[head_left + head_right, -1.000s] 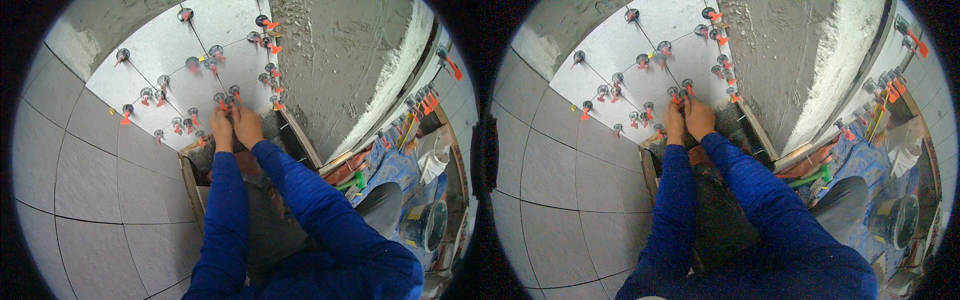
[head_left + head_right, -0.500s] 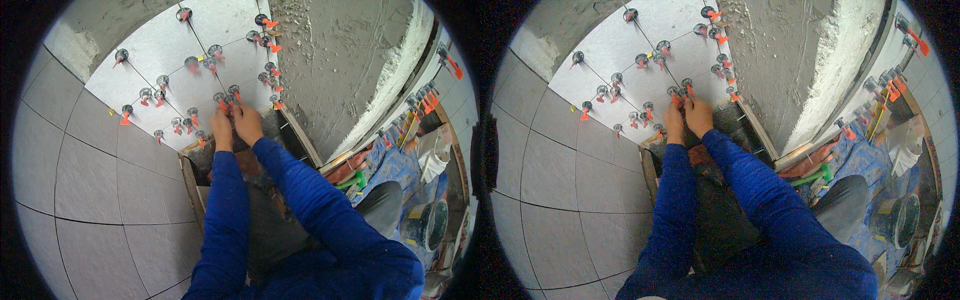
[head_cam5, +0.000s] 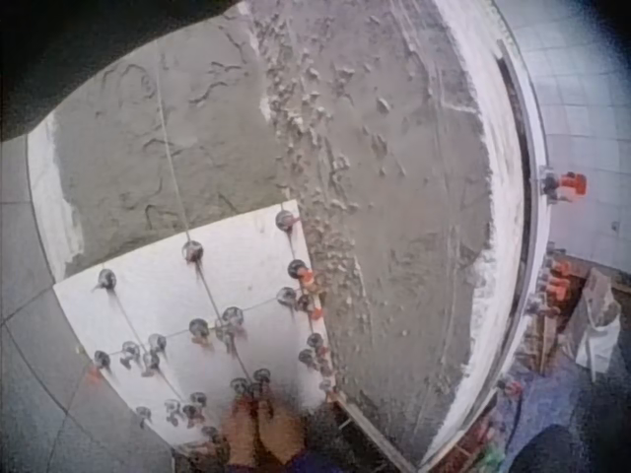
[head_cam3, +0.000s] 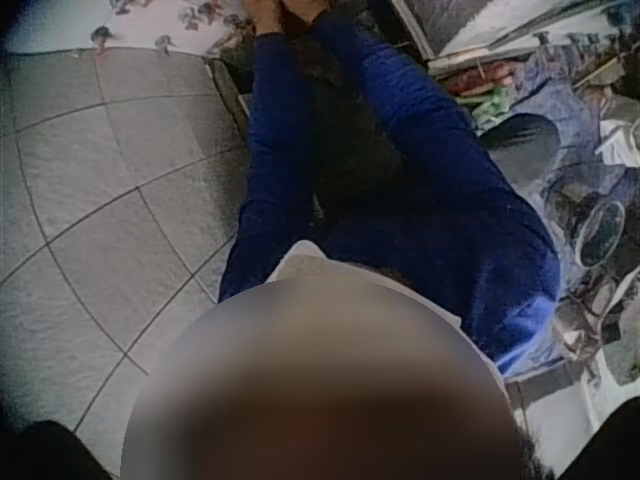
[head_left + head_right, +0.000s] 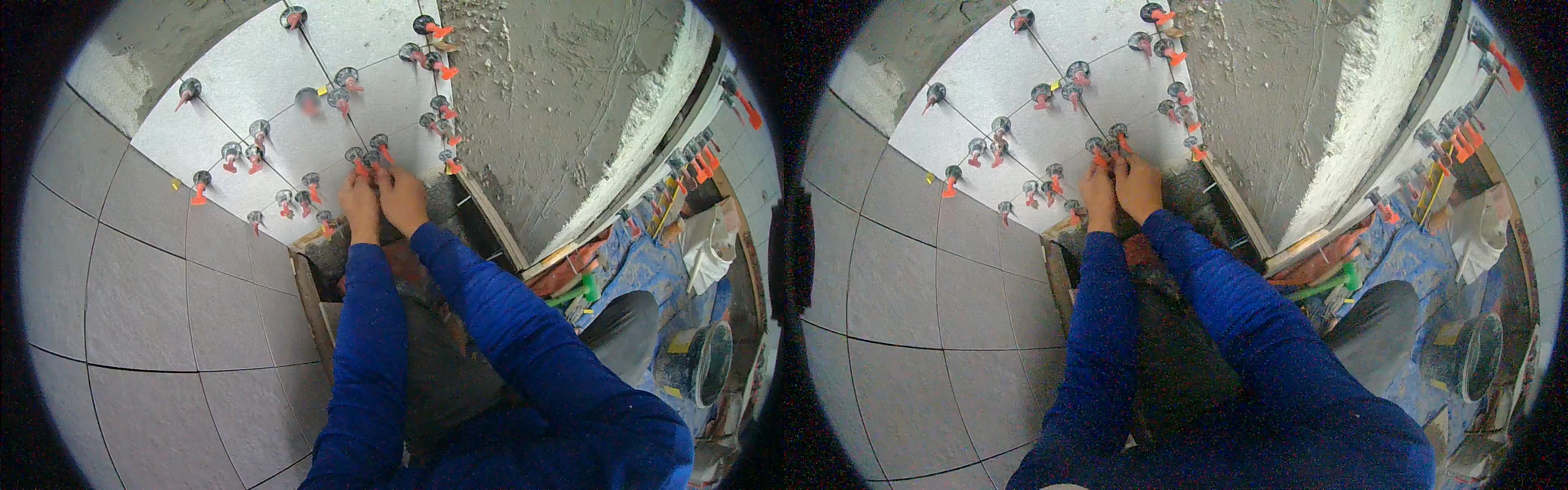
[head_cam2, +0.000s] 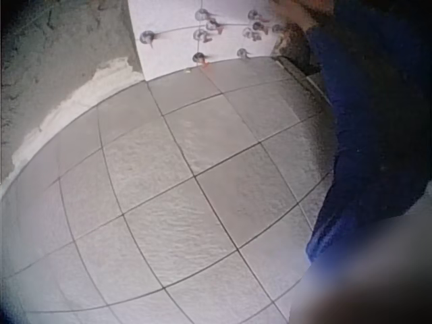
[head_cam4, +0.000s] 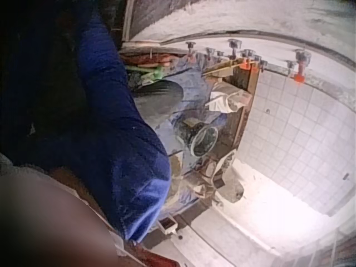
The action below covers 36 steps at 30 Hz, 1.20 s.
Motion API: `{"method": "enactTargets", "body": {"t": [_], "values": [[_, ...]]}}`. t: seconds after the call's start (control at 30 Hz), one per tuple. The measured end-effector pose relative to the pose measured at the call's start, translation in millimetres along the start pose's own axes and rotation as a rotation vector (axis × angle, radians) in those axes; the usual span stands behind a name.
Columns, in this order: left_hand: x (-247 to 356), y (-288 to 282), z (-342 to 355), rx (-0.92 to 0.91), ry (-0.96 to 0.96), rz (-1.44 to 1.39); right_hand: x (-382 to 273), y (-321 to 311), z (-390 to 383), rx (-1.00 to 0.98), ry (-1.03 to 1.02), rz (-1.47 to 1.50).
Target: The person installs white ceramic tiles on a wall using tile leveling clips and spacers. They apply adhesive to the back of a tile with a notched trowel, press it into place, and secure it with clips and a rubber mallet.
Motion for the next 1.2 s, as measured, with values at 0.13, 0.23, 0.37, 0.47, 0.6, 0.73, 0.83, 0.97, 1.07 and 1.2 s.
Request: {"method": "enactTargets", "body": {"t": [0.13,0.23,0.37,0.47,0.6,0.73,0.83,0.97,1.07,1.2], "values": [[2,2,-2,0.006,0.090,0.025,-1,0,3,-0.052,0.024,-0.023],[8,-4,-7,0.098,0.130,0.127,-5,-4,2,-0.017,-0.001,-0.089],[9,-3,-9,0.030,0.050,0.061,-6,-6,-1,-0.011,-0.005,-0.088],[5,-1,-9,-0.018,0.004,-0.062,-6,-6,-1,0.001,-0.044,-0.003],[2,-2,-7,-0.036,-0.019,-0.166,-3,0,2,-0.036,-0.023,0.126],[7,-6,-7,-0.047,0.009,-0.018,2,9,6,-0.104,0.035,0.169],[6,-1,-7,-0.065,-0.068,-0.091,6,12,7,-0.090,0.036,0.188],[5,4,-7,-0.029,-0.132,-0.126,9,20,4,-0.084,0.097,0.319],[0,5,-9,0.019,-0.224,-0.275,15,27,1,-0.154,0.266,0.592],[6,9,-8,-0.082,-0.159,-0.097,19,29,-1,-0.242,0.402,0.748]]}}
Point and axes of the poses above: each hand's wrist, its own z-axis towards the middle knuckle, its own y-axis out of the palm, x = y × z, the point moved 6 cm from there along z, towards the middle knuckle, and after that the axes turned 14 degrees about -z, right-handed, at the moved point
